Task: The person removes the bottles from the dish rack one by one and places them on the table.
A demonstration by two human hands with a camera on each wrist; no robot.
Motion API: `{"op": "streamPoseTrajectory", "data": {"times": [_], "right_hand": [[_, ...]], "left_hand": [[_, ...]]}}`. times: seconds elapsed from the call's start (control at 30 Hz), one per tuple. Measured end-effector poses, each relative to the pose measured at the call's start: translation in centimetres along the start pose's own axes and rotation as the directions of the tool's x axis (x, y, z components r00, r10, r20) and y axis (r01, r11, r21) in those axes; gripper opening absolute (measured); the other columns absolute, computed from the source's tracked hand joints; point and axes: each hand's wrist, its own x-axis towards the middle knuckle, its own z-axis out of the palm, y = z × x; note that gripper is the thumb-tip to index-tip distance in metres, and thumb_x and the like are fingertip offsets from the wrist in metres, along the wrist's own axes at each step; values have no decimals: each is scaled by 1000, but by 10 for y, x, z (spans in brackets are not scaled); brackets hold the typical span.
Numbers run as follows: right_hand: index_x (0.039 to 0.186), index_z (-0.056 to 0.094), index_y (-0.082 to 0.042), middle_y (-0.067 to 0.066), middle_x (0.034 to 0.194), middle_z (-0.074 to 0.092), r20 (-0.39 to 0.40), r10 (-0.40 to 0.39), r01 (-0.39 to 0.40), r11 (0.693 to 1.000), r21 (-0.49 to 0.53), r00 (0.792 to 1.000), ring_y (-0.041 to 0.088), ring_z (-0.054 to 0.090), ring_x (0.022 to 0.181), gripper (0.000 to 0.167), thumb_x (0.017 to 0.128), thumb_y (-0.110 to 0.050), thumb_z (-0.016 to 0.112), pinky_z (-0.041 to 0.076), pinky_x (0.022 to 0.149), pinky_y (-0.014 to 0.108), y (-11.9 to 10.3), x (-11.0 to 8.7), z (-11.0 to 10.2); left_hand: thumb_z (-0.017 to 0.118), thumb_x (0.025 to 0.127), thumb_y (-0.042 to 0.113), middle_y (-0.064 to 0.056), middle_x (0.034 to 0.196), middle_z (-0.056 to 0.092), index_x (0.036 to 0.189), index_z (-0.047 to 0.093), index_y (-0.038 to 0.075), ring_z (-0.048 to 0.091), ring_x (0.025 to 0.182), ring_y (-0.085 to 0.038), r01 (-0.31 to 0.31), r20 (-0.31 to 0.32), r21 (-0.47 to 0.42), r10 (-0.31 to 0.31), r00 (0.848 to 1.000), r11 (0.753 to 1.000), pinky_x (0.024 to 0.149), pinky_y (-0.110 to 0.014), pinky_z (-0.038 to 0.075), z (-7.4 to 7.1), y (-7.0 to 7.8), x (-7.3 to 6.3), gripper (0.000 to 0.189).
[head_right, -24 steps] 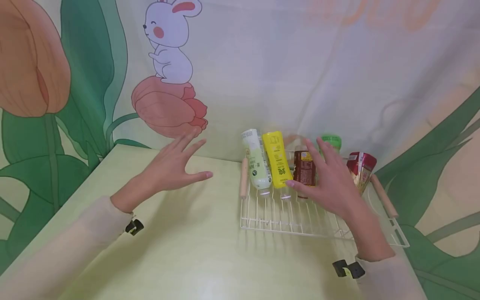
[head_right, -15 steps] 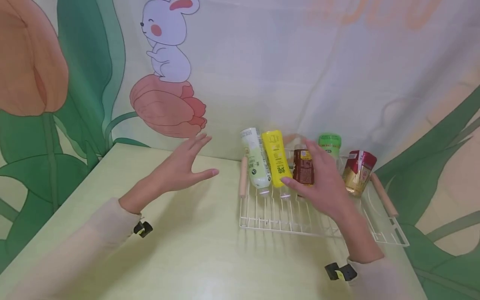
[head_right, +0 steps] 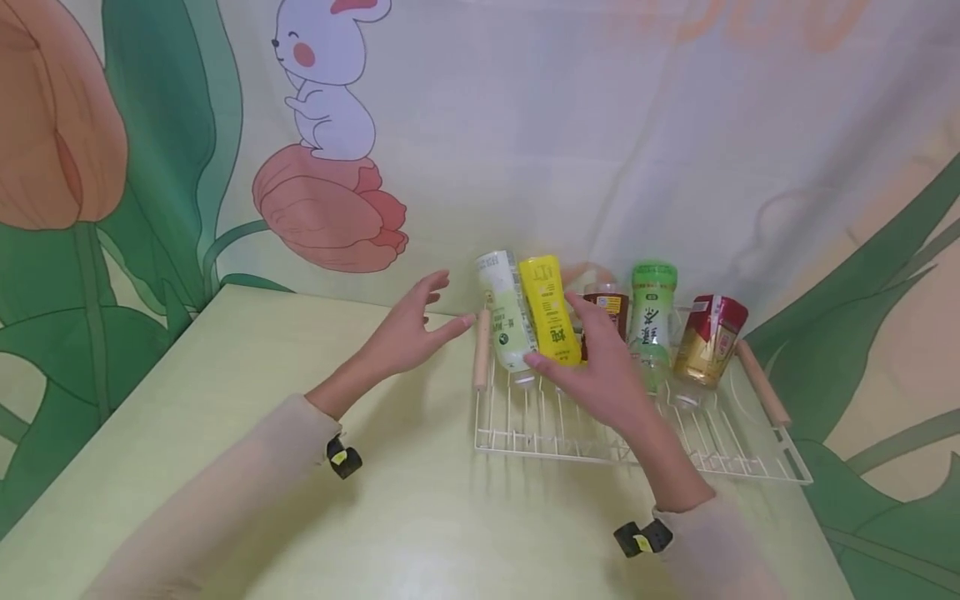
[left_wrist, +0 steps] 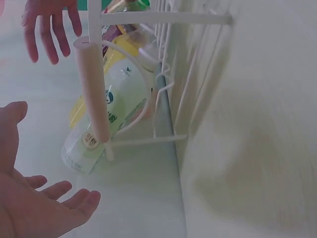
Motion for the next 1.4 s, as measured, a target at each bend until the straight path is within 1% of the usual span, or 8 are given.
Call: {"op": "streamPoseTrajectory", "data": {"times": [0.1, 0.3, 0.5, 0.67, 0.83, 0.93, 1.1, 1.4], "right_hand": [[169, 26, -18, 15, 163, 40, 35, 27, -29, 998, 53, 999, 40, 60, 122, 100, 92, -52, 81, 60, 89, 54, 1, 1, 8], [167, 29, -14, 13, 167, 37, 73, 33, -37, 998, 56, 997, 38, 39, 149, 96, 94, -51, 79, 43, 114, 63, 5, 7, 23], [164, 33, -9, 14, 165, 40, 77, 28, -33, 997, 71, 997, 37, 41, 148, 92, 94, -48, 79, 44, 115, 60, 1, 20, 30], [164, 34, -8, 15, 164, 41, 101, 36, -41, 998, 44, 994, 37, 44, 146, 92, 94, -46, 80, 46, 113, 59, -2, 28, 32], [163, 35, -4, 18, 163, 42, 116, 22, -27, 999, 40, 993, 39, 45, 145, 90, 95, -41, 81, 47, 112, 60, -5, 33, 32], [163, 36, -4, 18, 164, 41, 128, 21, -29, 998, 54, 992, 39, 43, 147, 89, 95, -40, 81, 46, 113, 59, -6, 36, 33], [162, 36, -5, 20, 164, 40, 154, 17, -29, 996, 82, 988, 42, 41, 148, 87, 95, -38, 81, 45, 114, 59, -9, 41, 34], [163, 33, -3, 21, 165, 38, 178, 50, -67, 994, 87, 983, 43, 41, 149, 86, 97, -32, 80, 44, 115, 60, -7, 47, 37]], "left_hand": [[73, 95, 60, -9, 167, 38, 169, 23, 16, 43, 150, -32, 45, -1, -88, -45, 999, 995, 115, -55, 45, 10, 0, 8, 99], [77, 96, 48, -12, 167, 38, 168, 22, 12, 44, 149, -36, 135, 49, -202, -128, 991, 970, 115, -54, 46, 28, 0, 16, 98], [73, 100, 36, -15, 166, 40, 167, 24, 9, 47, 146, -39, 184, 68, -257, -172, 983, 949, 113, -54, 47, 37, -1, 14, 88], [70, 102, 26, -14, 164, 41, 167, 24, 10, 52, 143, -36, 262, 147, -335, -225, 963, 905, 109, -47, 52, 43, -4, 6, 81], [68, 104, 23, -15, 162, 44, 164, 30, 6, 65, 125, -30, 268, 199, -381, -204, 958, 885, 97, -38, 60, 46, -3, 2, 73], [67, 105, 23, -14, 160, 45, 162, 35, 7, 68, 117, -27, 274, 219, -405, -198, 955, 872, 96, -41, 61, 47, -3, 2, 67], [65, 106, 22, -16, 156, 46, 161, 36, 6, 65, 121, -30, 298, 256, -468, -195, 947, 832, 94, -43, 62, 48, -6, 0, 64], [63, 108, 23, -18, 157, 43, 159, 35, 4, 63, 124, -34, 309, 294, -536, -169, 941, 786, 90, -40, 63, 49, -6, -2, 62]]}}
